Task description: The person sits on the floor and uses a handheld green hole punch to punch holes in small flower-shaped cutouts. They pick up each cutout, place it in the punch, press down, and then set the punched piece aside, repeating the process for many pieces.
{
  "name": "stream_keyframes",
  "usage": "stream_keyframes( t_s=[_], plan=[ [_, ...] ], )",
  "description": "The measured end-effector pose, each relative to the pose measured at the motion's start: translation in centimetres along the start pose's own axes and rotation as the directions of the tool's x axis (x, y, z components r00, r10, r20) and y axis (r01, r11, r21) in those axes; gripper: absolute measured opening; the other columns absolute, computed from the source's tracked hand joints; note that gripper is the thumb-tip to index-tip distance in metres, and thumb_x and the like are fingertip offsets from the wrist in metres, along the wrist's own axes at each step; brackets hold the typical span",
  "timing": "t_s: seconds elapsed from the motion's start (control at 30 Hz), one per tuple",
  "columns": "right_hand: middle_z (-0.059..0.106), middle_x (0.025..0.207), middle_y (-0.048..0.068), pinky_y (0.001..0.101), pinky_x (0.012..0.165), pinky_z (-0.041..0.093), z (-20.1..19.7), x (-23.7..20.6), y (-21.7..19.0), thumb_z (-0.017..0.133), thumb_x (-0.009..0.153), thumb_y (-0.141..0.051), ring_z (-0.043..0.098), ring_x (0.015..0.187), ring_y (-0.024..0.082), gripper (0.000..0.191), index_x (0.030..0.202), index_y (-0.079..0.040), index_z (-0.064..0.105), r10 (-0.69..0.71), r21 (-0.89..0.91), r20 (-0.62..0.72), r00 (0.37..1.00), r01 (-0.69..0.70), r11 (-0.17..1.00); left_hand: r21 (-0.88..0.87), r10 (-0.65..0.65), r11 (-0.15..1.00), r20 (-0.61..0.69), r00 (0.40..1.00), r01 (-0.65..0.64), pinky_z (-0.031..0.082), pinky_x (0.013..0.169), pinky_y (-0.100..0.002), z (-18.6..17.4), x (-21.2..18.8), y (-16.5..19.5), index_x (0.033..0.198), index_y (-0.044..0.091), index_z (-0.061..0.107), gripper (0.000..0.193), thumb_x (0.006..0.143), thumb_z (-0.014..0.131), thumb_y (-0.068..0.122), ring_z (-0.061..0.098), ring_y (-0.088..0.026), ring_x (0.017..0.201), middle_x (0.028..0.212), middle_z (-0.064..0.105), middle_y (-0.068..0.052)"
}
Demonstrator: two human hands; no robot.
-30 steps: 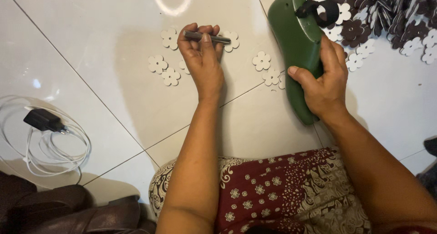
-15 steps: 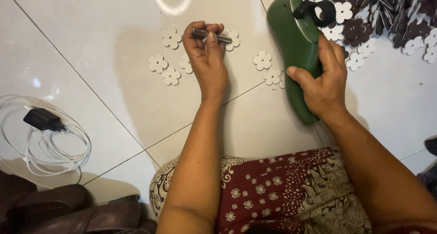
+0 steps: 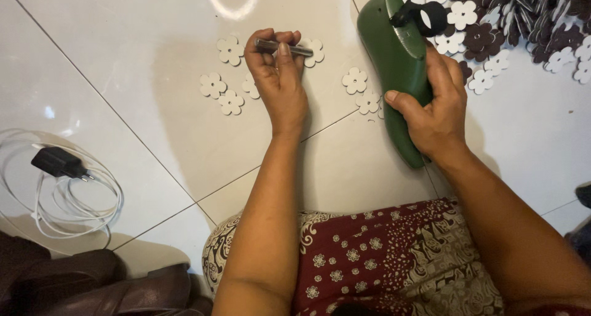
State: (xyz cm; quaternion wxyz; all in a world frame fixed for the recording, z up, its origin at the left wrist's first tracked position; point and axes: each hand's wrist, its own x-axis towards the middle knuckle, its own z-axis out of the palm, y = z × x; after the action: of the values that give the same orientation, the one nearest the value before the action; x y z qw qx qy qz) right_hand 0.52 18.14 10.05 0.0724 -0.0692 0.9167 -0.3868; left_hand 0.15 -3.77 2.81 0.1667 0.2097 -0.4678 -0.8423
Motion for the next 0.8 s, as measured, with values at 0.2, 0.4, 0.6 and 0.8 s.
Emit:
stream_keyframes(
  t_s=[0.2,0.4,0.6,0.8],
  plan=[
    [0.052,0.137,0.016,0.0403,0.109,0.050,0.01,-0.10,0.38,0.078,0.090,-0.017,0.056,0.126,0.028,0.076,0.159,-0.004,0.048,-0.002,0.012,0.013,1.000,0.002,1.000,-0.022,0.001,1.000,0.001,1.000,-0.001,0.054,0.110,-0.038,-0.04,0.00,-0.16,0.139,0.012,0.043,0.027,0.113,0.050,0.010,0.060,-0.022,0.128,0.129,0.058,-0.008],
    [0.051,0.140,0.018,0.0414,0.110,0.049,0.18,-0.16,0.58,0.079,0.090,-0.018,0.055,0.127,0.029,0.076,0.158,-0.004,0.048,-0.017,-0.002,0.012,1.000,0.017,1.000,0.012,0.015,1.000,0.010,1.000,-0.015,0.054,0.108,-0.037,-0.02,-0.12,-0.12,0.139,0.011,0.044,0.025,0.114,0.051,0.011,0.061,-0.021,0.127,0.127,0.060,-0.007],
    [0.051,0.141,0.019,0.0416,0.109,0.049,0.13,-0.06,0.34,0.078,0.090,-0.018,0.055,0.128,0.030,0.077,0.158,-0.003,0.047,-0.024,-0.009,0.024,0.999,0.024,1.000,0.202,0.115,0.971,0.077,0.990,-0.128,0.054,0.107,-0.034,0.16,-0.35,-0.23,0.139,0.012,0.048,0.024,0.116,0.051,0.010,0.063,-0.017,0.126,0.125,0.063,-0.005],
    [0.051,0.140,0.019,0.0409,0.109,0.049,0.21,-0.19,0.01,0.079,0.089,-0.018,0.056,0.127,0.030,0.078,0.159,0.000,0.049,-0.033,-0.018,0.023,0.999,0.033,0.999,0.429,0.115,0.888,0.144,0.983,-0.167,0.055,0.104,-0.031,0.55,-0.63,0.38,0.137,0.013,0.054,0.023,0.114,0.053,0.010,0.066,-0.015,0.120,0.123,0.068,-0.006]
  ],
)
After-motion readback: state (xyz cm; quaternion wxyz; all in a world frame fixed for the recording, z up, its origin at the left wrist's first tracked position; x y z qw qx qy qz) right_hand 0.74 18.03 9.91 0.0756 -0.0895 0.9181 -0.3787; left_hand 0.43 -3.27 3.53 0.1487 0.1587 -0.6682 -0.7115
